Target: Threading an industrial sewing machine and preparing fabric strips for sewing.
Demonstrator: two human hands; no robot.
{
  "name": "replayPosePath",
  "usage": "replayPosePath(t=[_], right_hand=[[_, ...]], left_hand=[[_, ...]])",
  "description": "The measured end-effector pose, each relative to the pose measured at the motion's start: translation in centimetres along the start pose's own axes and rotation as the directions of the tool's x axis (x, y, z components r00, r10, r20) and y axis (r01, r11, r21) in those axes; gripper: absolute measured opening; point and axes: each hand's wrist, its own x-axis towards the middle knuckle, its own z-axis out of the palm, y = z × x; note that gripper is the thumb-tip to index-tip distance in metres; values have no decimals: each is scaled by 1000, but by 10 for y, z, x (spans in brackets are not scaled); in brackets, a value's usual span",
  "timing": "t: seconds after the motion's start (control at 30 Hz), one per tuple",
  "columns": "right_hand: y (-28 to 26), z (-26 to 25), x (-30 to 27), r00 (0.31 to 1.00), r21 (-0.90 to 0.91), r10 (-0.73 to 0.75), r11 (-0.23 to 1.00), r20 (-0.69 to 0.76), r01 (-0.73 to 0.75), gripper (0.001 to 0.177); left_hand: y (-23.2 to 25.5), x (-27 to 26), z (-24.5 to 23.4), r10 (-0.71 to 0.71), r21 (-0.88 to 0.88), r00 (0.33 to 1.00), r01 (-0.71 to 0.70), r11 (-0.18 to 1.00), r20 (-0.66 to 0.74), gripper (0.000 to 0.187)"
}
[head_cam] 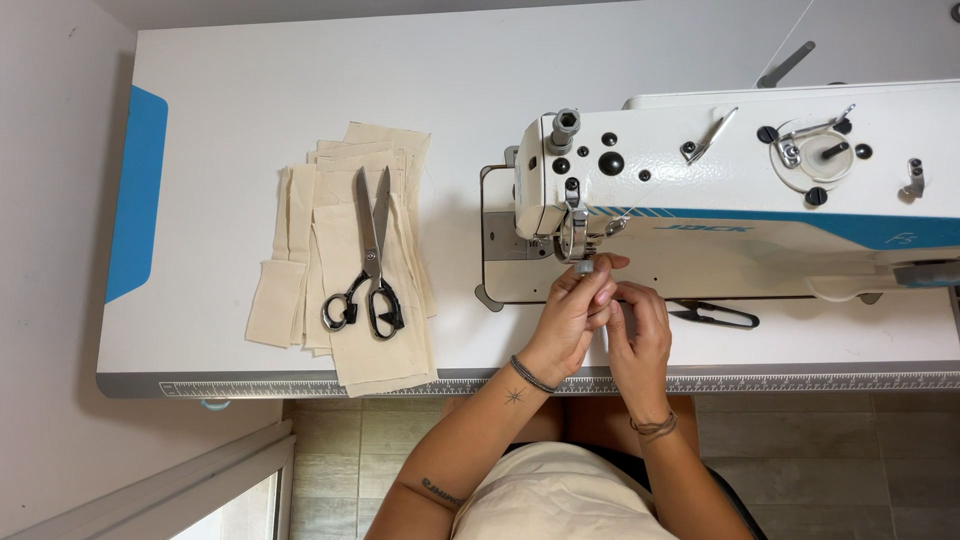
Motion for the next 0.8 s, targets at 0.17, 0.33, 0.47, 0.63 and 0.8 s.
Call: replayPosePath(t=[0.17, 0.33, 0.47, 0.63, 0.8], right_hand=[[-6, -1, 2, 1000, 13, 6, 1000, 6, -6, 18], [-7, -1, 1, 1000, 4, 26, 1000, 16, -26, 19], [-9, -2, 1, 999, 6, 37, 999, 17, -37, 20], [-8, -3, 1, 999, 20, 34, 999, 24, -34, 20], [-10, -5, 0, 999, 14, 31, 999, 32, -31, 20]], left_hand=[[2, -2, -14, 57, 29, 995, -54, 998, -82, 21], [4, -8, -24, 203, 124, 965, -184, 975, -165, 15], [18, -19, -17, 345, 285, 920, -285, 915, -188, 18], [31, -22, -19, 531, 471, 836, -417, 778, -138, 15], [49, -30, -7, 698, 735, 715, -496, 462, 44, 13]])
